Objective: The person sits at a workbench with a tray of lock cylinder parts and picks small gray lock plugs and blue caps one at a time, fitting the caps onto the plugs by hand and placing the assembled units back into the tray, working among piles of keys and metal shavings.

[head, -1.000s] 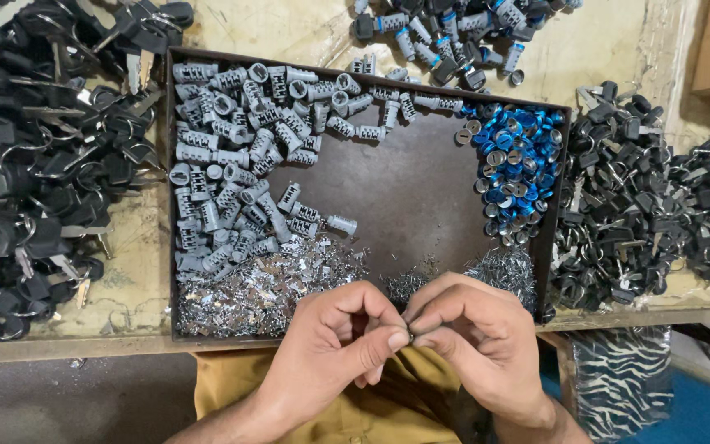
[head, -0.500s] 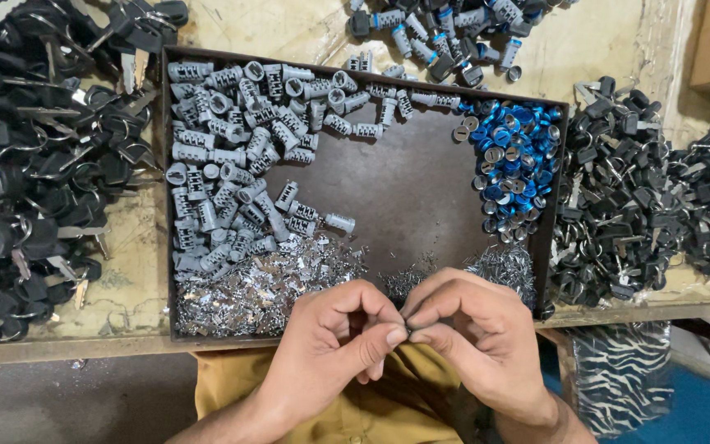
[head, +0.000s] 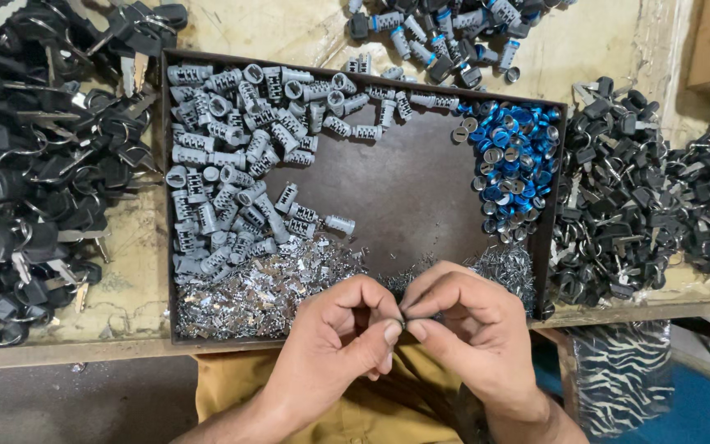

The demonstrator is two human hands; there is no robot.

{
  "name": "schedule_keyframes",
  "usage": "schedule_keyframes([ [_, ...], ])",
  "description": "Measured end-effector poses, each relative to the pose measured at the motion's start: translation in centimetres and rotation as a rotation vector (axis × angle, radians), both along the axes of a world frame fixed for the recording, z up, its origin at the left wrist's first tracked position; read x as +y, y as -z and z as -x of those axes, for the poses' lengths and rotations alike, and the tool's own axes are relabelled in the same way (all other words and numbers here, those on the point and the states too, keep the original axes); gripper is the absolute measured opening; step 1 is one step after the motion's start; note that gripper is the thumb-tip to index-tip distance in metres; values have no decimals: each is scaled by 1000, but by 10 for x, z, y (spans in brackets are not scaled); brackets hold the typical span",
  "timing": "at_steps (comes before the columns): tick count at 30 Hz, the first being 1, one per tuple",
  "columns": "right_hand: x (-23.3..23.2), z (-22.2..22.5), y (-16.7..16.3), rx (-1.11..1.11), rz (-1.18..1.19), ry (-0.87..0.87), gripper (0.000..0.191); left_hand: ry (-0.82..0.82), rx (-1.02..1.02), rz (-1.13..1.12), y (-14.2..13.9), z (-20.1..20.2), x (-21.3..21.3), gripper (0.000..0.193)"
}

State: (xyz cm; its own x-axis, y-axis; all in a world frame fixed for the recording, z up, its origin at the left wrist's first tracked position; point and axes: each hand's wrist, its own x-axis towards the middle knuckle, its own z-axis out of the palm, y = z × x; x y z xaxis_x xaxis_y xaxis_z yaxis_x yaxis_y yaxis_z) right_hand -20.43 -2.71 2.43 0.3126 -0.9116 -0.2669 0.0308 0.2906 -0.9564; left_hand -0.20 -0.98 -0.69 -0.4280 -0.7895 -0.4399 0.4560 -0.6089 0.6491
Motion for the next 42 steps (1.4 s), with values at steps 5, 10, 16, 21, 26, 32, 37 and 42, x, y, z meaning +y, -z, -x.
schedule_keyframes([
  [5, 1, -6, -1, 22, 34, -3, 9, -133, -282, 356, 1, 8, 7, 7],
  [10, -12, 2, -10, 443, 364, -73, 20, -106, -175, 179, 4, 10, 9, 6],
  [16, -17, 49, -26, 1160, 372, 72, 28, -69, -142, 43, 11, 7, 4, 5],
  [21, -3, 72, -12, 1258, 617, -32, 19, 8, -204, 32, 16, 15, 3, 5],
  [26, -2, 85, -17, 1178, 605, 46, 21, -4, -203, 39, 13, 17, 5, 4],
  [32, -8, 85, -14, 1228, 666, -56, 20, -6, -214, 154, 17, 18, 6, 6],
  [37, -4, 100, -19, 1022, 484, 100, 20, 5, -222, 166, 18, 19, 6, 6],
  [42, 1, 93, -14, 862, 410, 252, 14, 9, -212, 286, 14, 23, 3, 6],
])
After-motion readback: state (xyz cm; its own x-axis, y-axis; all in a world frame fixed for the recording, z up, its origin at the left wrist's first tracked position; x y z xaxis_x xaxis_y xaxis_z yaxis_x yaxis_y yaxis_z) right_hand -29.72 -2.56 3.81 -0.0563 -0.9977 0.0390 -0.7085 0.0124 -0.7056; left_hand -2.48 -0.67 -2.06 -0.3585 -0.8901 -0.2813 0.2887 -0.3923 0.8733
